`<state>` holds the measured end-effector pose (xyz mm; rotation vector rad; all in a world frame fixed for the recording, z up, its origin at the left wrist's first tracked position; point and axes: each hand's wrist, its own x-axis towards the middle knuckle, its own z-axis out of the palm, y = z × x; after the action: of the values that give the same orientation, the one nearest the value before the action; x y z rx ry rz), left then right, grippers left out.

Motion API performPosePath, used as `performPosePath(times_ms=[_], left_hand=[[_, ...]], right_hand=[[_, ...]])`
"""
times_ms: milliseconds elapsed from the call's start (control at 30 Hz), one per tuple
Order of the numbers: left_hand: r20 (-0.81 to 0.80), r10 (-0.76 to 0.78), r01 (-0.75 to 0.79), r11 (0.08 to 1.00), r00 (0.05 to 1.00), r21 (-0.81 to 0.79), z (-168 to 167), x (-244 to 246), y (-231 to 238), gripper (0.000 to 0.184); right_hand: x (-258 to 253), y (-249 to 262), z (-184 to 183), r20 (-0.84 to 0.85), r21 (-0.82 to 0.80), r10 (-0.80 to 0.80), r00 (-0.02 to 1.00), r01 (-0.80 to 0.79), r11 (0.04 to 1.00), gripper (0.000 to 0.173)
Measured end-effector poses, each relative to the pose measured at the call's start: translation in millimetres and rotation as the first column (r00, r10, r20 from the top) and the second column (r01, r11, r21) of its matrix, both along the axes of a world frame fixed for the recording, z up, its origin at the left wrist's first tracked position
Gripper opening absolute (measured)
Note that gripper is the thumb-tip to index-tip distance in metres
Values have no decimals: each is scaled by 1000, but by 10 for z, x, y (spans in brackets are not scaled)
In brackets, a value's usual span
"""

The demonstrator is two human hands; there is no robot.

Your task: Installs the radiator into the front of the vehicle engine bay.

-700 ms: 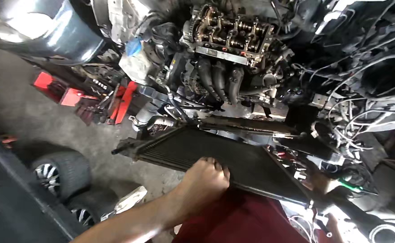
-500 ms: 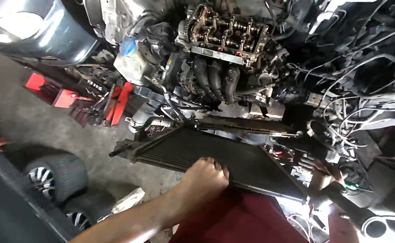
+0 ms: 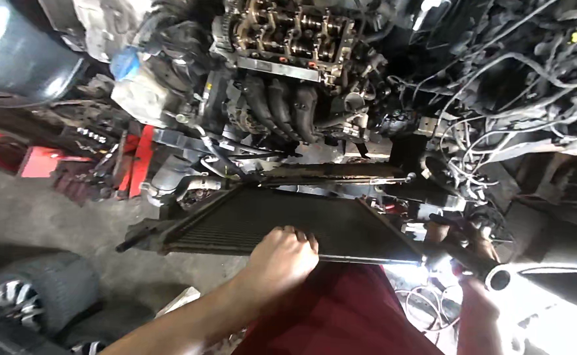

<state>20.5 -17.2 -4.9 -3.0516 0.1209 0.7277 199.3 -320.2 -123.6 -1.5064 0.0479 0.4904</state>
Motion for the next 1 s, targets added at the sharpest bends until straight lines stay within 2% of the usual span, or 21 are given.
performPosePath(times_ms=[33, 67, 100, 167, 233, 300, 433, 533, 600, 667, 800, 867, 933, 1000], left_hand=[[8, -6, 6, 1000, 1000, 6, -13, -10, -7, 17], [3, -8, 8, 1000, 1000, 11, -17, -15, -17, 17], [-22, -6, 7, 1000, 1000, 16, -9, -11, -28, 18], [-36, -13, 13, 1000, 999, 21, -9, -17, -41, 19], [-33, -24, 25, 999, 999, 27, -15, -31, -43, 18], [29, -41, 40, 999, 999, 35, -44, -68, -38, 16], [121, -53, 49, 998, 991, 30, -76, -123, -5, 12], [102, -56, 52, 998, 993, 35, -58, -120, -1, 13], [95, -58, 55, 998, 994, 39, -55, -116, -1, 14], [72, -50, 47, 998, 996, 42, -48, -106, -5, 14], [71, -51, 48, 998, 996, 43, -50, -91, 2, 13], [74, -59, 56, 998, 996, 43, -48, -89, 10, 12], [73, -63, 60, 998, 995, 34, -47, -85, 18, 12], [65, -63, 60, 997, 996, 41, -49, -84, 17, 12]], right_hand=[[63, -12, -32, 92, -175, 55, 994, -38, 984, 34], [130, -17, -40, 163, -371, 193, 968, -121, 921, 29], [185, -9, -56, 190, -492, 315, 930, -187, 850, 28], [275, 21, -87, 172, -549, 487, 856, -327, 769, 28], [342, 45, -166, 127, -488, 582, 803, -461, 742, 26], [351, 68, -201, 82, -392, 589, 804, -518, 760, 24], [296, 133, -136, -69, -216, 504, 861, -506, 835, 24], [325, 93, -248, -79, -34, 553, 829, -557, 830, 19], [371, 103, -201, -162, 67, 592, 790, -589, 805, 17], [383, 106, -172, -202, 68, 596, 778, -595, 801, 16], [327, 39, -463, -159, 14, 504, 849, -508, 861, 17], [319, 38, -590, -175, 50, 476, 862, -475, 879, 19], [282, -30, -817, -142, 119, 347, 927, -332, 936, 13], [281, -99, -953, -151, 253, 153, 977, -111, 961, 17]])
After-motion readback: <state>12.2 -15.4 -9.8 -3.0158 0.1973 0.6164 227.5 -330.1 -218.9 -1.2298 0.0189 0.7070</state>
